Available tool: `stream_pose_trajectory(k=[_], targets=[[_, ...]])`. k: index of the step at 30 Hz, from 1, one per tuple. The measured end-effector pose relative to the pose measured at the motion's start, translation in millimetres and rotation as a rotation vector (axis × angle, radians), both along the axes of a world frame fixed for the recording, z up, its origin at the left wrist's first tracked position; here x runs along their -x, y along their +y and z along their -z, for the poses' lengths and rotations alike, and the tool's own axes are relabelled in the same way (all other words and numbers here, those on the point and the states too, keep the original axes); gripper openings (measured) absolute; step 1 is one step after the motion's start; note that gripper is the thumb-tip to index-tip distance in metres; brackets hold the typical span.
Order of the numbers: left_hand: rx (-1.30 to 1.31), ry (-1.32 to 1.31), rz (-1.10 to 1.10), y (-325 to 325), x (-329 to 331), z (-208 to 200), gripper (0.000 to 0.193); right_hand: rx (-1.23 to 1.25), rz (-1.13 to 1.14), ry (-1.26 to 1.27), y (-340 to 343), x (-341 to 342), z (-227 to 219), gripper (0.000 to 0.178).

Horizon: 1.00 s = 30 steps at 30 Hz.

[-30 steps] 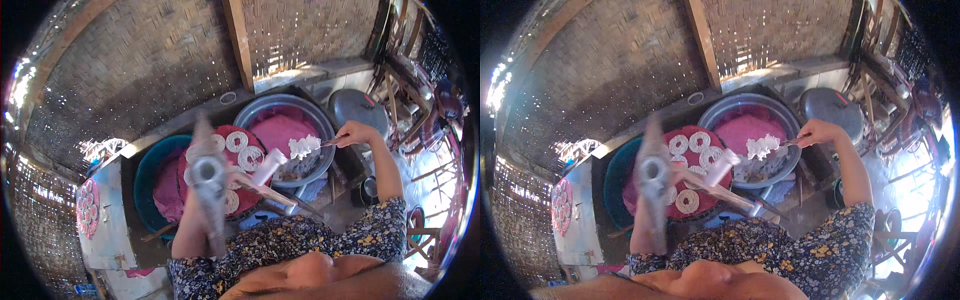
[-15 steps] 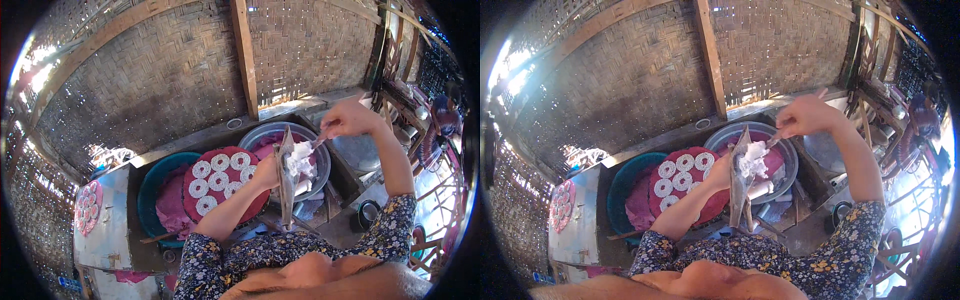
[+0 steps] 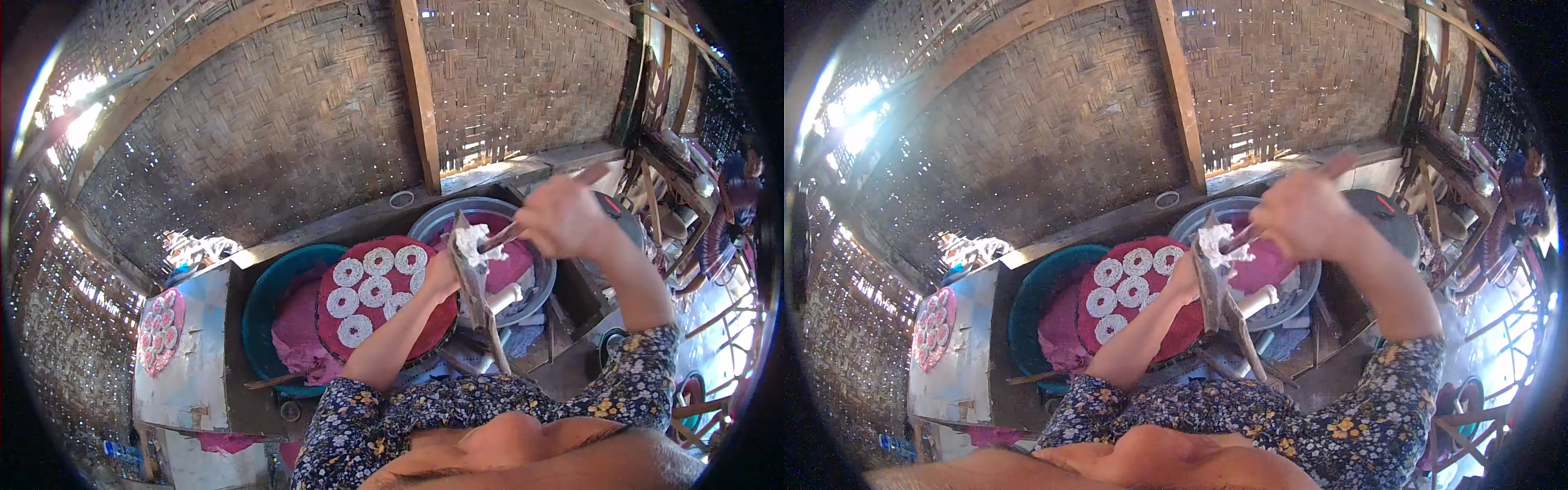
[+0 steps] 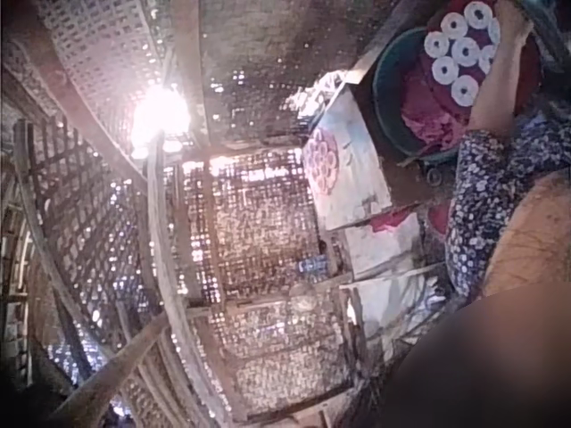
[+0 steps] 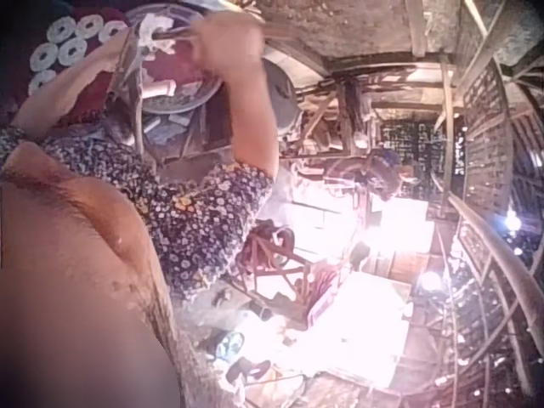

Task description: The person uses a wooden mold and a white cylindrical tool to scoop pink dough and press it into circular shapes on a red mat. They repeatedly fill the mold, press the dough, and release the formed doughnuts onto the mat, arranging them in rows.

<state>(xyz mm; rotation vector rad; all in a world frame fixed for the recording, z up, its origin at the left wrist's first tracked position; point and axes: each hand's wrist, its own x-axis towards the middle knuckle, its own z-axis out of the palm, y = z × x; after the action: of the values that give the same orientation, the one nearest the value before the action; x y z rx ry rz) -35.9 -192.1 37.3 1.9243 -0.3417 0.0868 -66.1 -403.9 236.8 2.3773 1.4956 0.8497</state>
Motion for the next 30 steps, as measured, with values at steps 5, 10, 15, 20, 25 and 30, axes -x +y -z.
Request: stream_pose_trajectory(k=[5,10,15,20,25,30], targets=[[-0.129,-0.077,-0.008,5,-7,12,0.049,-0.302,0.12,-0.063,-27,-3,-27,0.02],[-0.222,-0.135,-0.075,-6,18,-24,0.041,-0.146,0.029,0.044,-24,-11,-14,0.022],[-0.366,-0.165,-0.102,-16,25,-30,0.04,0.016,-0.013,0.102,10,-9,25,0.02],[-0.307,-0.057,-0.036,-9,11,-14,0.051,0.0,-0.054,0.116,11,-12,33,0.018],[0.406,0.276,0.121,23,9,-3,0.043,-0.281,0.226,0.131,-39,-9,-9,0.021],[0.372,0.189,0.217,10,-6,9,0.041,-0.187,0.216,0.268,-48,-10,10,0.023]])
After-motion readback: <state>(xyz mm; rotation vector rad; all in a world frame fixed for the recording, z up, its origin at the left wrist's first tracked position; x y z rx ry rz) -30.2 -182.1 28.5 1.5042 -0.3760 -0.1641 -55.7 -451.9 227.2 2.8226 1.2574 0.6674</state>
